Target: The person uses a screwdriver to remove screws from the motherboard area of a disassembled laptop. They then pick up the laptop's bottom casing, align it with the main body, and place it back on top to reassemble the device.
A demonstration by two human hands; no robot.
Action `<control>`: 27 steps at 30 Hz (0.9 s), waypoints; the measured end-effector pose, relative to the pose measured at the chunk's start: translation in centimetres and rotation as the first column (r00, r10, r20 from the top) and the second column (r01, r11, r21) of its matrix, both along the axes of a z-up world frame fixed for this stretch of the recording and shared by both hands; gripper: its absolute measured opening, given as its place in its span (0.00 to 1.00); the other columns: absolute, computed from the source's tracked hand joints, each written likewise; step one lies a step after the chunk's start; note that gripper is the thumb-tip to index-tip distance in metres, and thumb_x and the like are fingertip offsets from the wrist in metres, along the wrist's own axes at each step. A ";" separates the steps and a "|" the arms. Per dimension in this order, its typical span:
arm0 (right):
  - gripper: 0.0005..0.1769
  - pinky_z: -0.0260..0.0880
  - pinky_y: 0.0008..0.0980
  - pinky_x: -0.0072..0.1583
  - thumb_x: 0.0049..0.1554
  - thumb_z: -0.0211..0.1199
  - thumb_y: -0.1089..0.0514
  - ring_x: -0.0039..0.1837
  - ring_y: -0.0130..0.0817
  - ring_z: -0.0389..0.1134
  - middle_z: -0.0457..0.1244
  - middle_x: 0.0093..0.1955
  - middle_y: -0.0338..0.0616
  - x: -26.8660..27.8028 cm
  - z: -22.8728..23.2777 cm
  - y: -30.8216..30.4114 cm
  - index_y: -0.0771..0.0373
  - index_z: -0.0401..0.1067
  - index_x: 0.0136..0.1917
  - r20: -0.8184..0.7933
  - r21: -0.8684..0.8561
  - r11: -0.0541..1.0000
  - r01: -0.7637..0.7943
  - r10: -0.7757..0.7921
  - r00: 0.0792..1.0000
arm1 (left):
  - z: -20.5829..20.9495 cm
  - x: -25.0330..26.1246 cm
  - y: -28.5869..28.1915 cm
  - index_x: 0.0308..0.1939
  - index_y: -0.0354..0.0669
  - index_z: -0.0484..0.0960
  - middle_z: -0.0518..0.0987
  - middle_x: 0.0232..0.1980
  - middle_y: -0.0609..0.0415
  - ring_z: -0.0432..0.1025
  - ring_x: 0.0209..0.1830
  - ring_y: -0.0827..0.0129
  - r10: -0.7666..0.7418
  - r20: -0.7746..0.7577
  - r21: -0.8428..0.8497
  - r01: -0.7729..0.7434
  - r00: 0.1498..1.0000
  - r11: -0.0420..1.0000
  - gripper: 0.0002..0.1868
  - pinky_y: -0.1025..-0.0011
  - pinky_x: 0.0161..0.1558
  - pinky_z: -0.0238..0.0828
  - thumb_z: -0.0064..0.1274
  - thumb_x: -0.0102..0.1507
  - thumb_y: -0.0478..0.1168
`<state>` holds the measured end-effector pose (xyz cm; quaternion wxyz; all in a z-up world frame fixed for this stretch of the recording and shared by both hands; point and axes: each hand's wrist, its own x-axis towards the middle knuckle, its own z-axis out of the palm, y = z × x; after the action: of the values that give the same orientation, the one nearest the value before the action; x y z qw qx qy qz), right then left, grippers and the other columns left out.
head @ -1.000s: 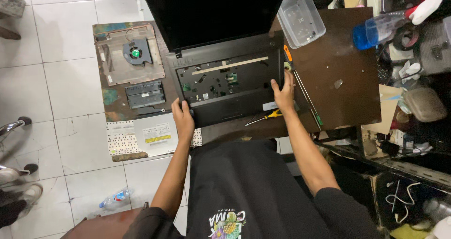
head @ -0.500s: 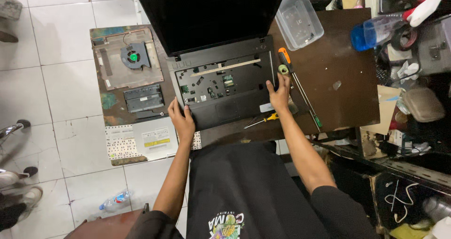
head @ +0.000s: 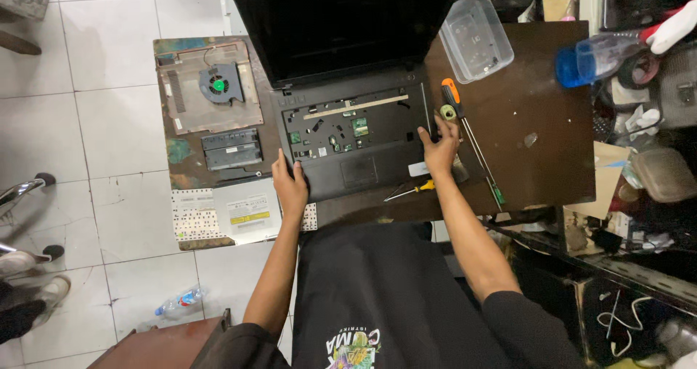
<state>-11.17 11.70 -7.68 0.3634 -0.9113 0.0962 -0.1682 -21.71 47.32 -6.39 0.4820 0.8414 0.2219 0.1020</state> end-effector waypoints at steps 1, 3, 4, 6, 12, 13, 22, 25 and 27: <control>0.27 0.69 0.39 0.51 0.45 0.76 0.55 0.49 0.51 0.68 0.62 0.50 0.50 -0.1 0.5 0.2 0.62 0.75 0.58 0.001 0.002 1.000 -0.003 0.003 1.000 | 0.3 0.0 -0.2 0.71 0.35 0.62 0.70 0.56 0.38 0.67 0.60 0.41 0.003 0.001 0.002 -0.003 1.000 1.000 0.28 0.50 0.61 0.61 0.48 0.66 0.34; 0.30 0.69 0.39 0.51 0.44 0.76 0.57 0.49 0.50 0.68 0.63 0.49 0.48 -0.2 1.6 0.7 0.57 0.74 0.60 -0.008 0.010 1.000 0.017 -0.017 1.000 | 0.9 0.0 -0.6 0.70 0.35 0.63 0.71 0.56 0.38 0.67 0.59 0.40 0.015 0.029 0.013 -0.015 0.999 1.000 0.28 0.50 0.60 0.62 0.50 0.65 0.34; 0.30 0.69 0.39 0.51 0.44 0.76 0.57 0.49 0.50 0.68 0.63 0.49 0.48 -0.2 1.2 0.5 0.57 0.74 0.60 -0.008 0.012 1.000 0.014 -0.014 1.000 | 0.7 0.1 -0.6 0.70 0.35 0.63 0.71 0.56 0.38 0.67 0.59 0.40 0.018 0.029 0.016 -0.018 0.999 1.000 0.28 0.50 0.60 0.62 0.50 0.65 0.34; 0.28 0.67 0.40 0.51 0.43 0.77 0.55 0.48 0.44 0.69 0.64 0.48 0.43 -0.2 0.6 -0.1 0.54 0.76 0.58 -0.011 -0.066 0.998 0.024 -0.025 1.000 | 0.0 0.2 -0.7 0.69 0.37 0.65 0.70 0.57 0.40 0.67 0.60 0.42 0.033 0.040 0.000 -0.033 0.999 0.999 0.29 0.51 0.60 0.62 0.51 0.64 0.35; 0.29 0.70 0.33 0.52 0.42 0.78 0.56 0.50 0.40 0.68 0.61 0.54 0.39 0.3 -0.6 -0.4 0.53 0.77 0.58 0.006 -0.035 0.998 0.058 -0.058 0.998 | 2.1 0.5 -1.3 0.72 0.44 0.60 0.70 0.54 0.41 0.69 0.55 0.45 0.073 0.039 -0.053 -0.071 0.997 0.996 0.34 0.52 0.58 0.62 0.52 0.63 0.32; 0.29 0.70 0.33 0.52 0.42 0.78 0.56 0.50 0.40 0.68 0.61 0.54 0.39 0.4 -0.5 -0.2 0.53 0.77 0.58 0.008 -0.034 0.998 0.056 -0.056 0.998 | 2.0 0.6 -1.0 0.72 0.44 0.60 0.70 0.54 0.41 0.69 0.55 0.45 0.074 0.041 -0.052 -0.072 0.996 0.996 0.34 0.52 0.58 0.62 0.52 0.63 0.32; 0.29 0.70 0.38 0.49 0.45 0.76 0.57 0.50 0.49 0.68 0.62 0.51 0.51 0.3 -0.3 -0.2 0.60 0.75 0.60 -0.026 -0.035 0.999 0.027 -0.028 0.999 | 1.0 0.6 -0.8 0.70 0.44 0.66 0.69 0.54 0.41 0.69 0.54 0.44 0.051 0.066 -0.005 -0.051 0.996 0.999 0.31 0.53 0.57 0.64 0.54 0.62 0.33; 0.29 0.69 0.40 0.52 0.45 0.75 0.57 0.49 0.49 0.68 0.61 0.51 0.50 0.2 -0.2 -0.1 0.60 0.75 0.60 -0.007 -0.046 0.999 0.008 -0.008 1.000 | 1.4 0.7 -1.1 0.69 0.44 0.66 0.69 0.54 0.41 0.69 0.53 0.44 0.062 0.064 -0.005 -0.062 0.996 0.998 0.31 0.53 0.57 0.63 0.54 0.61 0.32; 0.28 0.68 0.40 0.53 0.46 0.75 0.58 0.50 0.50 0.68 0.61 0.51 0.51 0.0 0.0 -0.1 0.63 0.74 0.60 -0.005 -0.010 1.000 0.000 0.000 1.000 | 1.5 0.7 -1.5 0.72 0.44 0.62 0.68 0.55 0.43 0.69 0.54 0.47 0.117 0.058 -0.017 -0.116 0.991 0.993 0.33 0.54 0.58 0.62 0.54 0.62 0.33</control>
<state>-11.18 11.63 -7.63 0.3587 -0.9134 0.0963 -0.1666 -21.04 45.84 -4.94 0.4871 0.8205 0.2572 0.1531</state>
